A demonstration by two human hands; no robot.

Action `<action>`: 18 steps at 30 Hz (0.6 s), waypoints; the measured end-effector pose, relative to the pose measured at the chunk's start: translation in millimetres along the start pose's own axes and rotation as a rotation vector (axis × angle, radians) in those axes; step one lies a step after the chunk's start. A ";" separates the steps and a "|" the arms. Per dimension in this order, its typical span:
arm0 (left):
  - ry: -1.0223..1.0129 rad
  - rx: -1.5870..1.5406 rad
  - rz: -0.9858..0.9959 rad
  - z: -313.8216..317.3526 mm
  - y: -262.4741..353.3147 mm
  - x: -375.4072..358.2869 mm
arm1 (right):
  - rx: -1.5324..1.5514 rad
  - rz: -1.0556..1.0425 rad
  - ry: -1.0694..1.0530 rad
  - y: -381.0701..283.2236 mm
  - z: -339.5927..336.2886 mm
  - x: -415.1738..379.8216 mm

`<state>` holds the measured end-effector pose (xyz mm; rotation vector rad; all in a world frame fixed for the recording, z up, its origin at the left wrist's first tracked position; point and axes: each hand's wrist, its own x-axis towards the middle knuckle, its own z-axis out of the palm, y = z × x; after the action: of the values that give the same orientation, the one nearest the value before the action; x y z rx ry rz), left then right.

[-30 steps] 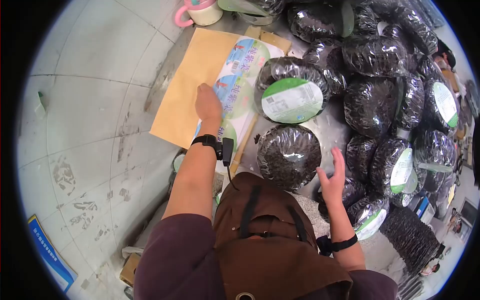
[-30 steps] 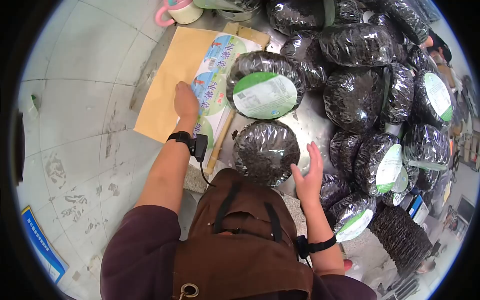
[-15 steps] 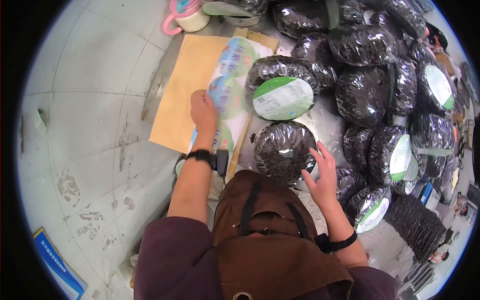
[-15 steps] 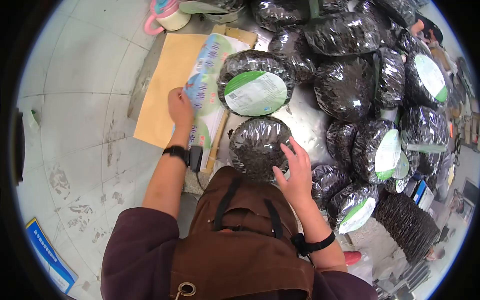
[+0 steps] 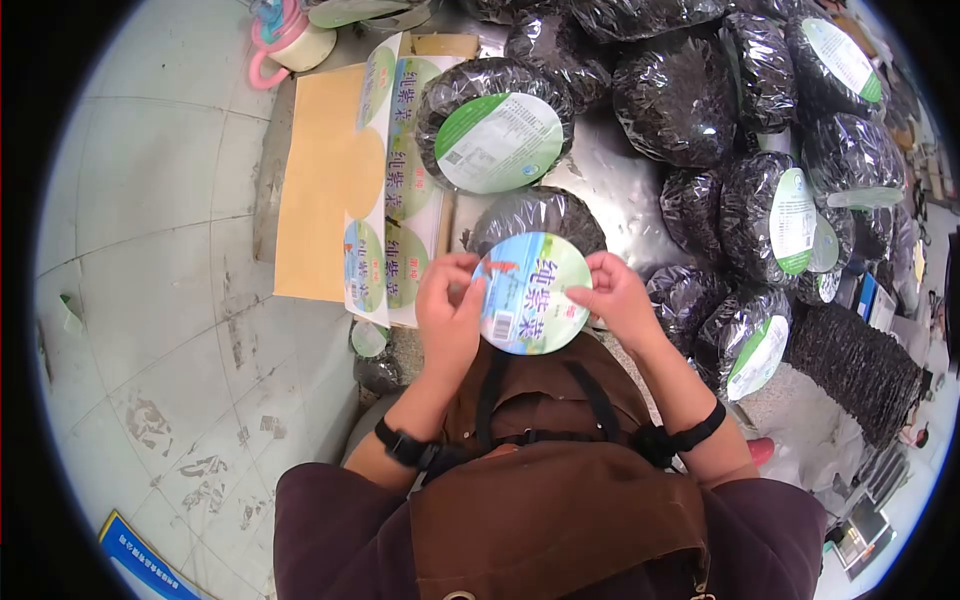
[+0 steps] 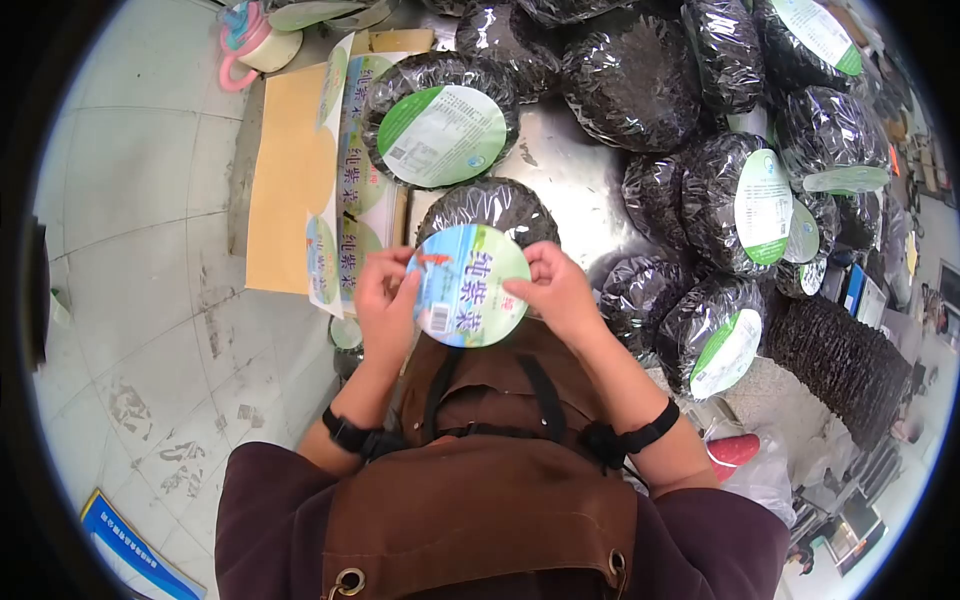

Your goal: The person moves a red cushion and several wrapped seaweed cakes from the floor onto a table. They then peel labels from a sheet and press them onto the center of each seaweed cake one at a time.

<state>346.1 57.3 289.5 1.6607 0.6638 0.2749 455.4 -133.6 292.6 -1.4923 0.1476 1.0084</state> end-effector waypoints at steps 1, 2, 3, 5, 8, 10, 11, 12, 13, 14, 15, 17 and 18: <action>0.003 -0.002 -0.003 5.2 -7.8 5.6 | -0.004 0.003 -0.002 2.2 -3.8 5.5; 0.032 0.137 0.102 11.9 -13.8 10.9 | -0.162 -0.066 0.067 7.1 -9.1 14.0; 0.061 0.276 0.207 16.9 -20.2 16.1 | -0.322 -0.137 0.136 12.0 -14.2 22.7; 0.066 0.343 0.218 23.2 -37.3 27.2 | -0.389 -0.125 0.163 14.5 -17.6 35.2; 0.083 0.465 0.252 28.7 -60.6 27.1 | -1.013 -0.090 0.241 0.3 -3.8 38.5; 0.059 0.586 0.286 26.8 -64.4 26.2 | -1.122 -0.091 0.295 -9.2 -4.8 38.6; 0.054 0.585 0.283 22.1 -61.1 20.2 | -1.229 -0.082 0.350 -9.8 -5.7 35.4; 0.059 0.628 0.299 18.5 -54.7 18.1 | -1.098 -0.047 0.348 -6.3 -17.9 37.3; 0.069 0.668 0.318 16.7 -51.0 18.0 | -1.104 -0.057 0.351 16.4 -34.5 49.2; 0.076 0.664 0.315 17.8 -54.0 13.6 | -0.717 -0.028 0.215 54.6 -51.2 62.9; -0.101 0.696 0.373 20.5 -59.7 8.0 | -0.331 0.000 0.073 73.5 -56.3 68.5; -0.241 0.726 0.443 15.8 -61.8 12.0 | -0.176 0.042 0.033 58.0 -45.1 57.3; -0.274 0.638 0.394 8.4 -62.2 10.4 | -0.145 0.090 -0.025 44.2 -41.5 50.4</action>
<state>342.2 60.7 226.0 2.3919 0.2112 0.1098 478.7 -156.1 220.7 -1.6152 0.1268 1.1292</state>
